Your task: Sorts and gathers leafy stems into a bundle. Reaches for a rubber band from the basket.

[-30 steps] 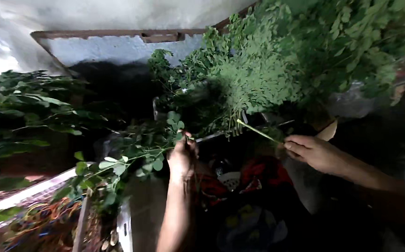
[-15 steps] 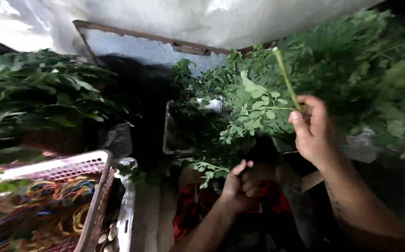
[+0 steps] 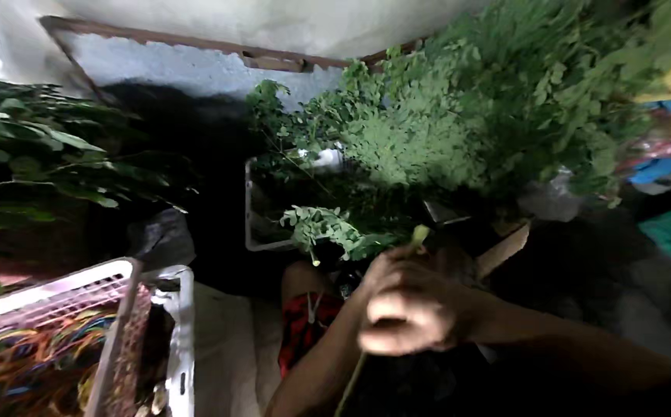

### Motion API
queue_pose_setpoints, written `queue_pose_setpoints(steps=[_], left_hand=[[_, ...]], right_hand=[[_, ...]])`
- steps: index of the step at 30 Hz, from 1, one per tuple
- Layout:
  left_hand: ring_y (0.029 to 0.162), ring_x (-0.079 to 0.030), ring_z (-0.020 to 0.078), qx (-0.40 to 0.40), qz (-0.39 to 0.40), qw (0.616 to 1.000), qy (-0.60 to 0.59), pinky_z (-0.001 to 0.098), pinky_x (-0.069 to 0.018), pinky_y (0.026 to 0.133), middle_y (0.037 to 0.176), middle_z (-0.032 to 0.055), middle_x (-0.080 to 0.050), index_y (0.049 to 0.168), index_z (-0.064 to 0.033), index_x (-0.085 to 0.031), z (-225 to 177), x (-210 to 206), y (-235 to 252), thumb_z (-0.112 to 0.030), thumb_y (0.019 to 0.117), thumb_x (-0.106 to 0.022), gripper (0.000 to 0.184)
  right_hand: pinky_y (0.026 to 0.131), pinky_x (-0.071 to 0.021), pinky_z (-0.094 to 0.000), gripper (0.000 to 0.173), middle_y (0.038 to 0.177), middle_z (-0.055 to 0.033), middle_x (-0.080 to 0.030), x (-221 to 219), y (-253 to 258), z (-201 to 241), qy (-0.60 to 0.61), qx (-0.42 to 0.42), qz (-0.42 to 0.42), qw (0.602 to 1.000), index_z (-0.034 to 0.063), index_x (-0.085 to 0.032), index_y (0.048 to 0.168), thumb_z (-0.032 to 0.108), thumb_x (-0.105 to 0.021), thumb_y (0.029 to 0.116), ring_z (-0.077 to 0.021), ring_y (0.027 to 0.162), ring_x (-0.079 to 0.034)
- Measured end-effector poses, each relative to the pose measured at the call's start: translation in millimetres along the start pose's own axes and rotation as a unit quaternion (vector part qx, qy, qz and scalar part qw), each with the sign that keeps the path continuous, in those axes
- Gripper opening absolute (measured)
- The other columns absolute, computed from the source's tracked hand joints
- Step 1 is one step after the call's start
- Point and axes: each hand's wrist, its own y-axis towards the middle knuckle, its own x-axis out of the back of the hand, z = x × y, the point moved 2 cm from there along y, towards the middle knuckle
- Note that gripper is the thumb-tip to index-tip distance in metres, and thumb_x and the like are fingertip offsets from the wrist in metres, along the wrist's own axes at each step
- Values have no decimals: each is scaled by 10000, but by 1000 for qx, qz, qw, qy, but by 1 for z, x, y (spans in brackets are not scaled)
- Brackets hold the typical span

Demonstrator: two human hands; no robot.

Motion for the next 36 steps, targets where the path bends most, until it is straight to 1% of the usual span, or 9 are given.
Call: queue_pose_setpoints(steps=[3,6,9,15,22,25,27,32,36], left_hand=[[439,-473,14,-79,-36,995,38,151,-408,413,591,-55,-537,861,-123,-635,-30,29,-11,-201,1062,-345,361],[443,-481,13,-142,-53,988,33,149,-446,420,662,-43,-580,1006,-128,-653,-69,69,-32,-261,1100,-309,381],[451,-509,29,-175,-35,983,35,174,-478,437,646,-44,-574,1230,-121,-661,-95,86,-47,-241,1071,-357,364],[661,-671,119,-195,-117,968,108,234,-578,573,979,110,-724,1052,-86,-676,-103,68,-56,-99,1058,-411,265],[447,-446,34,-239,-51,963,109,163,-413,404,654,-64,-481,1120,-203,-579,-154,44,-95,-350,1124,-306,311],[411,-451,50,-235,-17,971,42,186,-431,397,577,-64,-457,1007,-149,-621,-155,40,-78,-430,1104,-345,406],[448,-446,61,-270,-29,962,-10,204,-442,462,568,-69,-433,883,-170,-596,-156,38,-64,-347,1094,-380,350],[863,-680,121,-385,-126,914,-24,403,-582,857,832,-89,-644,1117,-327,-636,-113,23,-15,-329,1069,-455,187],[957,-689,210,-274,-143,951,14,417,-568,910,951,77,-716,1130,-77,-665,-25,21,18,-277,1106,-438,303]], right_hand=[[1000,-502,-399,183,1104,-78,-639,1,-35,15,-33,-2,-32,999,217,-649,1223,248,-558,1068,-241,1083,-621],[939,-571,-393,196,1082,-117,-702,4,-126,6,-71,-220,3,973,125,-703,1170,228,-581,1055,-249,1028,-683],[1015,-537,-497,314,1292,-148,-654,15,-214,-8,-13,-544,169,822,116,-678,1298,270,-513,1080,-299,1188,-647],[952,-542,-520,373,1287,-196,-649,50,-293,-40,164,-812,148,541,88,-617,1377,301,-560,1076,-320,1076,-665],[664,-553,-276,285,950,-42,-662,85,-124,-82,277,-694,137,650,49,-607,1332,120,-508,1075,-92,729,-617],[931,-586,-359,446,1329,-101,-626,74,-38,-126,317,-644,-62,693,86,-445,1505,134,-518,1068,-173,1113,-672],[1017,-555,-420,582,1489,-141,-509,64,1,-157,260,-599,-206,728,102,-403,1541,191,-635,1014,-239,1275,-600],[1125,-474,-398,502,1518,-97,-490,-9,54,-123,173,-368,-435,803,55,-416,1499,302,-503,1070,-192,1386,-505],[860,-607,-318,475,1472,-33,-527,-36,27,-102,170,-431,-414,784,154,-460,1490,328,-537,1055,-120,1142,-644]])
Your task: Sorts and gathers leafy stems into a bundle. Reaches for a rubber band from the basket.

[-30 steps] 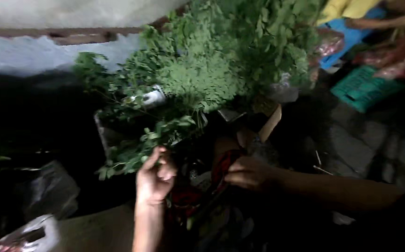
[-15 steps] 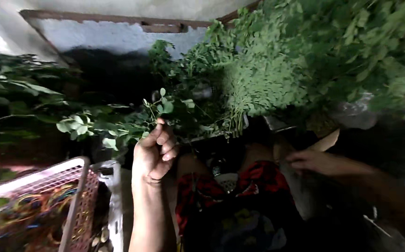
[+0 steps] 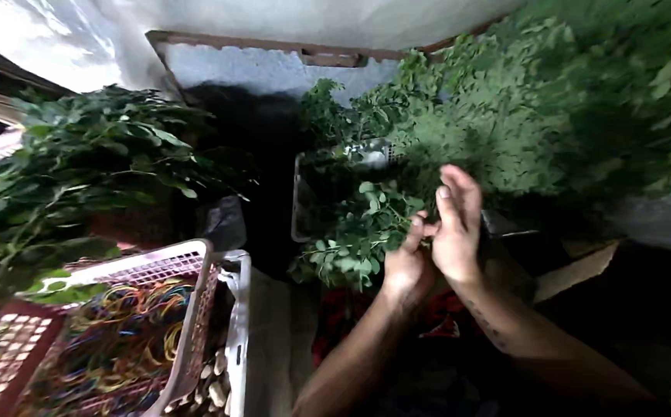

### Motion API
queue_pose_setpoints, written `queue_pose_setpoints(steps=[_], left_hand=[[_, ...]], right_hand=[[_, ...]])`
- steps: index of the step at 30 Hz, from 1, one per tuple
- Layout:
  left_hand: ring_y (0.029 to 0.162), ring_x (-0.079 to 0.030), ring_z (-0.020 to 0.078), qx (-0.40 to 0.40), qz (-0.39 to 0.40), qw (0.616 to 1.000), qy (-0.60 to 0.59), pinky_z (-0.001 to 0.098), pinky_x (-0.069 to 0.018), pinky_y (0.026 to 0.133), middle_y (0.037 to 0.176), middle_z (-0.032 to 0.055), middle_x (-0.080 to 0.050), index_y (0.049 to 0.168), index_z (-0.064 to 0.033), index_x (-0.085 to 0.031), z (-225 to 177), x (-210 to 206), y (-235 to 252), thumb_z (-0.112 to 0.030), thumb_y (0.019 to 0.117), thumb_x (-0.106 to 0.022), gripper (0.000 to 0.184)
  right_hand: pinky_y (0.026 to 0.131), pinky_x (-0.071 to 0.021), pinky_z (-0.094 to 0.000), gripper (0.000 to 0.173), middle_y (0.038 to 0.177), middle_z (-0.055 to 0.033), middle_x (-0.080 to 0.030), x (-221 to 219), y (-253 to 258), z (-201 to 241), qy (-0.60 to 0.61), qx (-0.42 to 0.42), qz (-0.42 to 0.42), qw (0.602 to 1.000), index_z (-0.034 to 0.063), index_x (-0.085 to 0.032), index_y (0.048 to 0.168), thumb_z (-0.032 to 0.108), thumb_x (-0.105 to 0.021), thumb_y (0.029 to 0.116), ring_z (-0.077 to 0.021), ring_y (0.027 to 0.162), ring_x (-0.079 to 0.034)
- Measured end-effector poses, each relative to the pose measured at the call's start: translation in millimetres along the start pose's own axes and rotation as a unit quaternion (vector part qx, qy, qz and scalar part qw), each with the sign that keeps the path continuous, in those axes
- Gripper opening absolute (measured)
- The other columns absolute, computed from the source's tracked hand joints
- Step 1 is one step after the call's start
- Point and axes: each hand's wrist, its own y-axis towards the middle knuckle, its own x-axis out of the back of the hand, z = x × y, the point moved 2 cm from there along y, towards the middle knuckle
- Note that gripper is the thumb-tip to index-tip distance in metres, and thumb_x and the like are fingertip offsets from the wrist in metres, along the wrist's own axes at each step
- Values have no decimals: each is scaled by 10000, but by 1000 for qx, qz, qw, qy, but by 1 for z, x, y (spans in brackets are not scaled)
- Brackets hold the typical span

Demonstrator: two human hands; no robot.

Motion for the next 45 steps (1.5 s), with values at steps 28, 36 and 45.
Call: queue_pose_setpoints(steps=[28,36,45], left_hand=[[690,-618,74,236,67,926,289,261,-550,657,811,-8,-674,1093,-71,-691,6,100,-33,-205,979,-686,176],[911,-685,82,138,90,890,424,296,-593,847,1040,35,-717,1237,-40,-644,32,87,-35,-170,938,-736,339],[819,-687,94,137,84,932,324,287,-598,760,972,35,-725,1218,-13,-629,24,91,-41,-115,935,-730,317]], right_hand=[[1073,-491,-513,759,1485,-111,-549,48,-5,-68,-115,-444,143,877,181,-458,1528,663,-580,954,-274,1338,-546],[934,-595,-471,361,1125,-126,-723,39,14,-6,-383,-54,227,894,54,-701,1190,363,-653,1010,-214,1014,-715],[726,-595,-485,304,898,-103,-715,-51,21,-1,-364,-88,399,837,76,-738,1054,357,-626,1033,-232,745,-691]])
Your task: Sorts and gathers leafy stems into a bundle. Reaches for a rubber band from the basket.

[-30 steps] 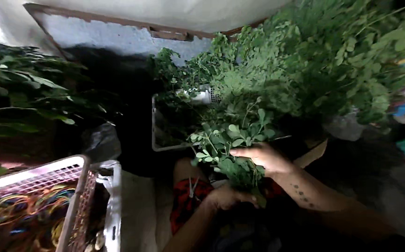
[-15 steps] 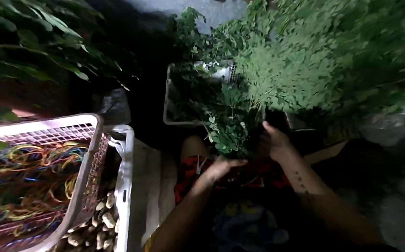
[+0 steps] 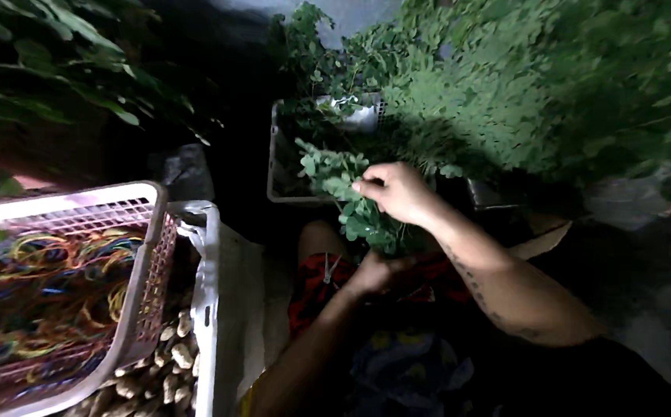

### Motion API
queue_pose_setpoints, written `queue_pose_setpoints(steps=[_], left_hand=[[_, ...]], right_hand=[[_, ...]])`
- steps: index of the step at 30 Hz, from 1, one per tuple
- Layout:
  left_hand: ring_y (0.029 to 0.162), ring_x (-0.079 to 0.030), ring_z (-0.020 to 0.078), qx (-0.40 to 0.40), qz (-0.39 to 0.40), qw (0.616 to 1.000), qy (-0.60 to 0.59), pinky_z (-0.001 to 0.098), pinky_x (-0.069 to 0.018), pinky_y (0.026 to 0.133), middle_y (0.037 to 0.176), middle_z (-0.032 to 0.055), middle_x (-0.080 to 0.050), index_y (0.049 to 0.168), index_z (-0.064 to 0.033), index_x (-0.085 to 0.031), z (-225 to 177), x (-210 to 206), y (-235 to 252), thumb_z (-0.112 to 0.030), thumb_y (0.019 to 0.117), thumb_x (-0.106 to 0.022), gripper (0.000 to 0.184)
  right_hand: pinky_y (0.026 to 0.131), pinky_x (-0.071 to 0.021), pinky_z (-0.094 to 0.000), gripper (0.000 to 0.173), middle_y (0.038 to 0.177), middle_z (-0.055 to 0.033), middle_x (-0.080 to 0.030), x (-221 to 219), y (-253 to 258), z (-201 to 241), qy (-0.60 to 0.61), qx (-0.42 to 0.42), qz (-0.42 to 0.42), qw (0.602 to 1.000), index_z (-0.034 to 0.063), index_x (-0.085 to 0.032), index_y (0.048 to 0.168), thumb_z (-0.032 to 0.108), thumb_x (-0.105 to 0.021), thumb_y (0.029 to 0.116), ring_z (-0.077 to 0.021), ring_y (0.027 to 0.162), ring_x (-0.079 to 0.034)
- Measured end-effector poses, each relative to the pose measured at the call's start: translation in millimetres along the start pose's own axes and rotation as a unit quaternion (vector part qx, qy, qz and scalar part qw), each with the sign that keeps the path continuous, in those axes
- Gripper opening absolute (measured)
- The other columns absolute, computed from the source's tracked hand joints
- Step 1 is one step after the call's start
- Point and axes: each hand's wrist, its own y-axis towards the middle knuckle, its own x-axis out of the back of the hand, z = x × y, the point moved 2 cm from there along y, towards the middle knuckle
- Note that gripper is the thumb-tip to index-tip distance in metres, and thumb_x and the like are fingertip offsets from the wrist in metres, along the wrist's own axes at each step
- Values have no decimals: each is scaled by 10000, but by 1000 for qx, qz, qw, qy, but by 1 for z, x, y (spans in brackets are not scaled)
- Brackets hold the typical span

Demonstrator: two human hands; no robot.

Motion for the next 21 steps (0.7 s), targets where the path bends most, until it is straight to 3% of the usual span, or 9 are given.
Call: queue_pose_setpoints(steps=[3,5,7,9,12,14,16,18,21], left_hand=[[598,-575,79,26,-5,999,-35,248,-510,556,776,11,-652,1139,-20,-643,3,3,4,-165,988,-685,213],[517,-510,79,30,7,996,-81,235,-461,485,666,0,-576,1094,-24,-633,11,4,10,-190,1024,-638,180],[494,-465,66,30,41,990,-128,224,-423,467,609,-35,-503,986,-58,-628,19,7,13,-196,1057,-554,172],[506,-443,61,32,103,979,-171,225,-394,473,608,-60,-468,853,-123,-591,26,11,16,-169,1025,-469,216],[609,-572,80,24,175,967,-181,268,-498,567,691,-34,-603,794,-136,-636,32,20,17,-104,869,-536,128],[738,-659,116,26,214,954,-209,315,-567,668,821,-4,-690,831,-145,-671,36,24,15,-102,821,-577,104],[942,-723,206,37,235,939,-250,408,-610,819,1039,63,-748,979,-143,-696,41,26,13,-160,835,-585,183],[1070,-714,254,42,239,926,-288,469,-591,915,1160,96,-747,1073,-144,-718,43,24,12,-287,889,-578,272],[1177,-670,285,38,250,923,-290,489,-572,959,1311,125,-679,1288,-97,-630,48,22,19,-472,955,-565,506]], right_hand=[[606,-585,-375,307,834,-74,-681,17,9,-1,98,10,-83,992,48,-699,1086,340,-615,1042,-156,611,-636],[574,-591,-328,305,841,-47,-686,35,11,0,130,17,-124,984,55,-690,1091,345,-610,1043,-127,598,-643],[571,-600,-317,295,870,-35,-687,49,10,0,140,15,-117,983,68,-687,1078,351,-613,1041,-124,608,-651],[542,-591,-305,289,838,-38,-679,53,8,-8,118,8,-92,989,63,-686,1065,345,-627,1036,-117,575,-635],[548,-590,-336,317,841,-77,-680,45,3,-32,52,-62,-25,996,50,-681,1088,359,-628,1037,-140,562,-631],[588,-601,-365,341,900,-115,-687,34,0,-50,44,-111,18,993,33,-675,1148,352,-628,1038,-169,597,-644],[620,-610,-385,351,923,-132,-690,25,-2,-66,40,-141,38,988,28,-668,1167,352,-626,1040,-188,623,-660],[619,-612,-393,349,901,-135,-692,17,-3,-80,35,-151,28,988,27,-674,1157,352,-626,1040,-194,616,-663],[622,-615,-419,358,900,-146,-699,5,-2,-93,13,-166,3,986,37,-679,1167,366,-638,1032,-217,619,-674]])
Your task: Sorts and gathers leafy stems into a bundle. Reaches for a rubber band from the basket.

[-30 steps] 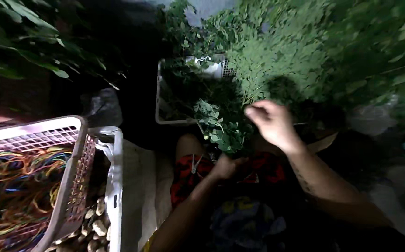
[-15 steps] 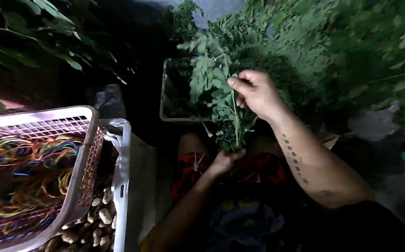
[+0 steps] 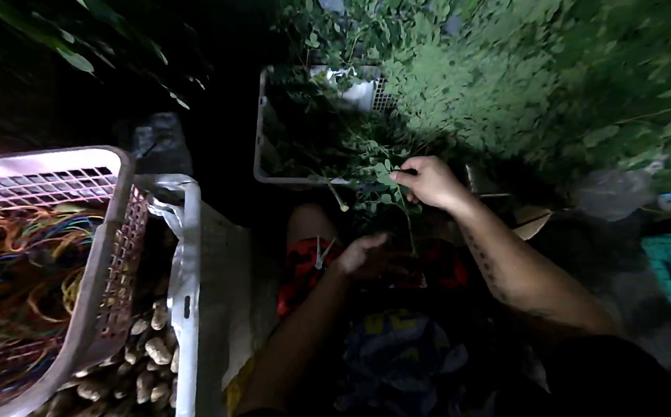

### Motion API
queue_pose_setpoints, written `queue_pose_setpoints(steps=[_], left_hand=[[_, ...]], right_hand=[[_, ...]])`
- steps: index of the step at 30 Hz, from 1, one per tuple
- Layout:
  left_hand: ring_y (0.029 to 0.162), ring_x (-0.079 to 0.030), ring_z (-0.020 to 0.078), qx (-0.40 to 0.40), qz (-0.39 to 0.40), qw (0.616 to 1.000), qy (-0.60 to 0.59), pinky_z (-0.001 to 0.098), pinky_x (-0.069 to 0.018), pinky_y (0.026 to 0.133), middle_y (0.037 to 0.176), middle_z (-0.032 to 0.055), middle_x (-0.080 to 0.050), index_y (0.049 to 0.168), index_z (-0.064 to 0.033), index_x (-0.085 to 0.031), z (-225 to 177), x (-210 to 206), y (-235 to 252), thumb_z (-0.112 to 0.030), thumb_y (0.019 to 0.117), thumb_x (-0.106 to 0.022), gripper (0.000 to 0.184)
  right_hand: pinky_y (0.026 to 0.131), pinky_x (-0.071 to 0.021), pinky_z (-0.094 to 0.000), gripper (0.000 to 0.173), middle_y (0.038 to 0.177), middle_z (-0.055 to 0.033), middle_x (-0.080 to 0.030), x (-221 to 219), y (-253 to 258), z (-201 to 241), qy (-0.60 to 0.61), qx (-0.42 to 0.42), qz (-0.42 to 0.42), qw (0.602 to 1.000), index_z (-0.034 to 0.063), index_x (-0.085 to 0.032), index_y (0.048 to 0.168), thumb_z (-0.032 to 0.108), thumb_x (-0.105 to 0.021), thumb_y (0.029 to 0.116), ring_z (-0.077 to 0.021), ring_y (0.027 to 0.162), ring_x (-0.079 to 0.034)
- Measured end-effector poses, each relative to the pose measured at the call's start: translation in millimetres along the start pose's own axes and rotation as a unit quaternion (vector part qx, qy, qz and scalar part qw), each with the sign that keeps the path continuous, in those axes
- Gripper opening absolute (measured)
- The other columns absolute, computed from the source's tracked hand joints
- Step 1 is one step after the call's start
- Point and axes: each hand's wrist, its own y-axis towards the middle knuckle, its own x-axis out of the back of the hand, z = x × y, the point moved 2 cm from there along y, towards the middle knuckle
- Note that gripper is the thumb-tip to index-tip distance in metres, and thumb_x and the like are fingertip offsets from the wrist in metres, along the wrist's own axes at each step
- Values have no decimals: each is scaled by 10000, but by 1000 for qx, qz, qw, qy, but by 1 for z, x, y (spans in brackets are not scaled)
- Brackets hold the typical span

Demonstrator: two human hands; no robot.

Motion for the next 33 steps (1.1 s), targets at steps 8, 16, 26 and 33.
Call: queue_pose_setpoints(steps=[8,16,26,33], left_hand=[[756,-669,133,65,-174,976,117,283,-574,674,965,63,-712,1202,-56,-646,-12,-5,14,-395,1116,-385,437],[463,-381,20,69,-138,986,63,167,-335,417,648,-71,-459,1139,-114,-616,-15,13,17,-311,1123,-365,319],[475,-446,45,43,-283,939,191,199,-414,461,582,-51,-489,827,-118,-565,-20,-27,22,-181,1110,-385,341],[465,-367,44,41,-203,967,148,196,-331,433,603,-61,-425,1061,-91,-644,-9,-17,30,-270,1112,-412,298]], right_hand=[[702,-627,-471,331,953,-156,-717,-34,14,-4,-11,9,-46,999,56,-685,1162,356,-633,1031,-255,706,-718],[930,-577,-418,271,1194,-138,-673,-20,-63,-41,-4,161,-205,965,64,-705,1192,260,-646,1015,-222,1064,-672],[866,-608,-443,231,1042,-102,-729,-53,-60,-6,-160,271,-82,946,93,-761,1053,262,-602,1045,-252,963,-724],[580,-565,-250,176,824,18,-716,10,-83,30,172,205,-147,952,64,-714,1061,218,-638,1025,-54,621,-633]])
